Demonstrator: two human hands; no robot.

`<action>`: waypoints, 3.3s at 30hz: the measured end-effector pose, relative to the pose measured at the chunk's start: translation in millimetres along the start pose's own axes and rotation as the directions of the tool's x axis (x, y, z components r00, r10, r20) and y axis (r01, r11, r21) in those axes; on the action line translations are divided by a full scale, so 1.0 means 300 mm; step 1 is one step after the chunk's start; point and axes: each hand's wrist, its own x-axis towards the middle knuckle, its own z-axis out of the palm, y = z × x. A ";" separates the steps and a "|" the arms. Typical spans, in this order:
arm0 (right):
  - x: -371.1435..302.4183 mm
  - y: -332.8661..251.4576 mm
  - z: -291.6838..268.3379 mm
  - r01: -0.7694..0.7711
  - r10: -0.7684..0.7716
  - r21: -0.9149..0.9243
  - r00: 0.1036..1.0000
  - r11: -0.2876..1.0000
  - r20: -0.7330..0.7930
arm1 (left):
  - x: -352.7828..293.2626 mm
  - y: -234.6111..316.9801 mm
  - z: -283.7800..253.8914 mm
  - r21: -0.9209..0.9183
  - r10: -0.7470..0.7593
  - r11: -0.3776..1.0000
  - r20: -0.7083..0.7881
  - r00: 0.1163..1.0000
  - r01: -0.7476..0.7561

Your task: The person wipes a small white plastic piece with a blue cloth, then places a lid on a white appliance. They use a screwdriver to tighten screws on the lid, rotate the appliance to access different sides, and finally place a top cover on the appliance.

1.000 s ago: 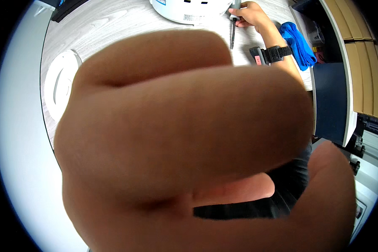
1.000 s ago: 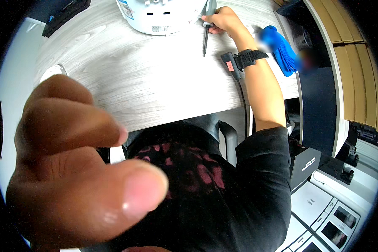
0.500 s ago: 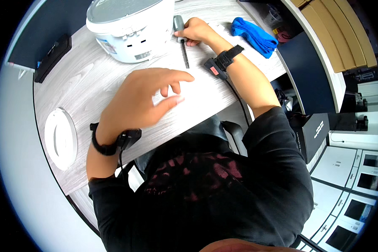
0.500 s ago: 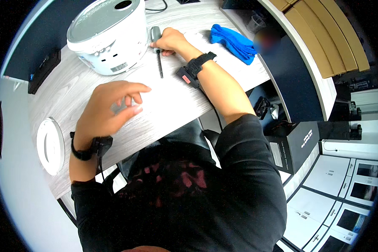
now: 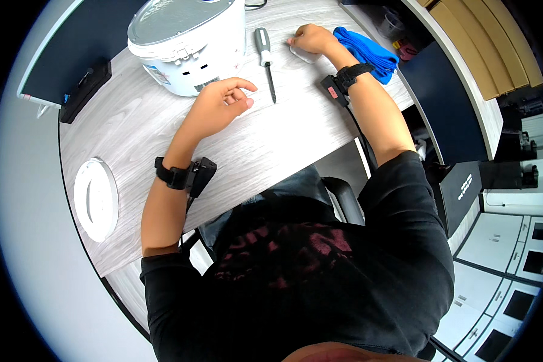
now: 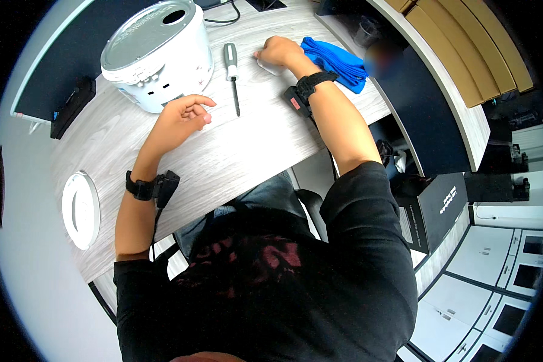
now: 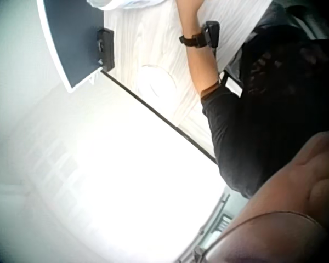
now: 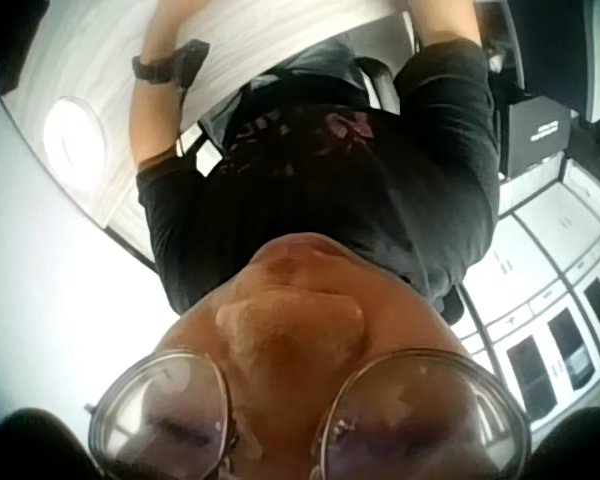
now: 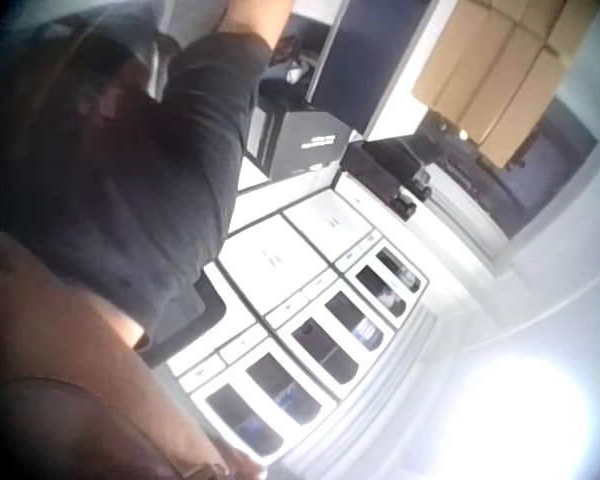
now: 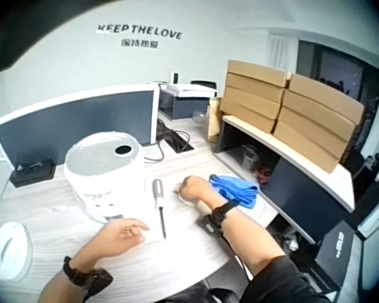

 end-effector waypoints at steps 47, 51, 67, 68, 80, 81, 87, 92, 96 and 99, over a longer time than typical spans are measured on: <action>-0.347 -0.481 -0.071 0.966 -0.833 -0.067 0.178 0.249 -0.523 | -0.174 0.102 -0.375 0.474 0.436 0.832 -0.241 0.867 -0.287; -0.361 -0.486 -0.070 0.943 -0.809 -0.126 0.190 0.309 -0.557 | -0.164 0.098 -0.365 0.503 0.484 0.811 -0.286 0.827 -0.300; -0.361 -0.441 -0.143 0.876 -0.729 -0.143 0.283 0.462 -0.623 | -0.113 0.042 -0.337 0.607 0.637 0.717 -0.374 0.674 -0.341; -0.346 -0.448 -0.155 0.890 -0.735 -0.201 0.191 0.409 -0.650 | -0.109 0.037 -0.339 0.627 0.659 0.696 -0.365 0.657 -0.349; -0.276 -0.530 -0.091 0.927 -0.706 -0.181 0.114 0.329 -0.699 | -0.100 0.044 -0.360 0.740 0.744 0.572 -0.288 0.602 -0.353; -0.274 -0.531 -0.089 0.929 -0.704 -0.177 0.112 0.325 -0.702 | -0.102 0.068 -0.364 0.759 0.761 0.547 -0.275 0.587 -0.354; -0.266 -0.526 -0.083 0.934 -0.707 -0.172 0.110 0.315 -0.699 | -0.082 0.105 -0.360 0.824 0.685 0.501 -0.190 0.704 -0.265; -0.257 -0.524 -0.082 0.934 -0.701 -0.194 0.078 0.300 -0.708 | -0.061 0.070 -0.361 0.824 0.706 0.492 -0.189 0.682 -0.280; -0.288 -0.523 -0.090 0.927 -0.706 -0.139 0.162 0.348 -0.689 | -0.048 0.057 -0.360 0.813 0.727 0.498 -0.202 0.656 -0.301; -0.318 -0.536 -0.133 0.930 -0.728 -0.114 0.192 0.348 -0.658 | -0.045 0.051 -0.356 0.809 0.738 0.499 -0.207 0.642 -0.313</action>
